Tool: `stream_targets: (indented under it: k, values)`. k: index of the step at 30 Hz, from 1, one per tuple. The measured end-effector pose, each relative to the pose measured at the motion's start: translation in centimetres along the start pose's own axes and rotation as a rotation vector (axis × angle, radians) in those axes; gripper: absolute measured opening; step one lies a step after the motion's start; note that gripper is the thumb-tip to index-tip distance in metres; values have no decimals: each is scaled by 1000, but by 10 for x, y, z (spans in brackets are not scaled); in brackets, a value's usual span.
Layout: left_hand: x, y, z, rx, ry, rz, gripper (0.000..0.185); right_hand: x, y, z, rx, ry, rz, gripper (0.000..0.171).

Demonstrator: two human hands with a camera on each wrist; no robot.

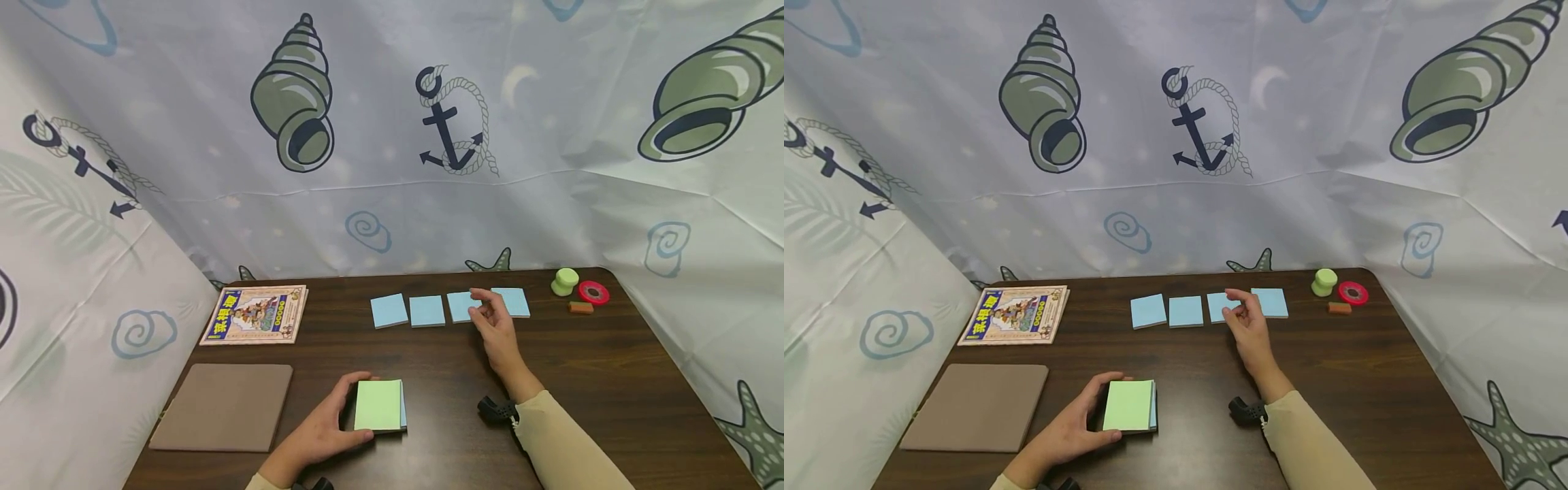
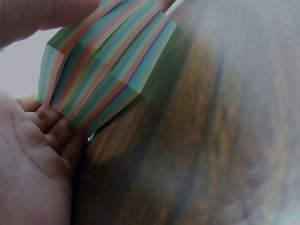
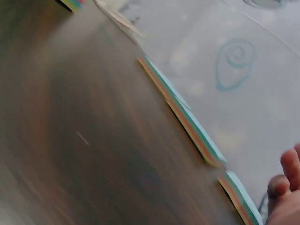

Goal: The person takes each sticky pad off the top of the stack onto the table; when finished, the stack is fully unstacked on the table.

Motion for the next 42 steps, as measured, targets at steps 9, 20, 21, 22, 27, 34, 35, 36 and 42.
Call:
stream_targets:
  k: [9, 20, 21, 22, 27, 34, 35, 36, 42]
  values:
    - [-2, 2, -2, -3, -10, -32, 91, -22, 1, -50, 16, 319, -26, 39]
    - [-1, 1, -1, 22, -17, -6, 90, -55, 6, -96, -60, 544, -54, 44]
    - [-1, 1, -1, 24, -18, 4, 90, -58, 6, -99, -63, 567, -52, 44]
    - [-1, 1, -1, 21, -18, 13, 91, -60, 6, -102, -67, 588, -46, 44]
    - [2, 2, -1, 2, -24, 14, 94, -67, 5, -114, -98, 684, -12, 48]
    - [1, 4, -2, -2, -16, 38, 94, -74, -1, -117, -226, 773, 26, 63]
    - [0, 4, -2, -2, -16, 45, 94, -74, -1, -117, -247, 784, 37, 66]
    - [0, 4, -2, -2, -17, 51, 95, -74, -1, -118, -261, 795, 52, 67]
    - [2, 3, -1, -7, -30, 68, 100, -68, -1, -116, -258, 801, 24, 67]
Point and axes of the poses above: each hand's wrist, its own x-axis towards the middle knuckle, its own z-axis out of the back of the hand, y = z × x, the point moved 4 cm from there along x, towards the middle knuckle, and after that the axes turned 13 degrees about -z, right-handed, at the moved point
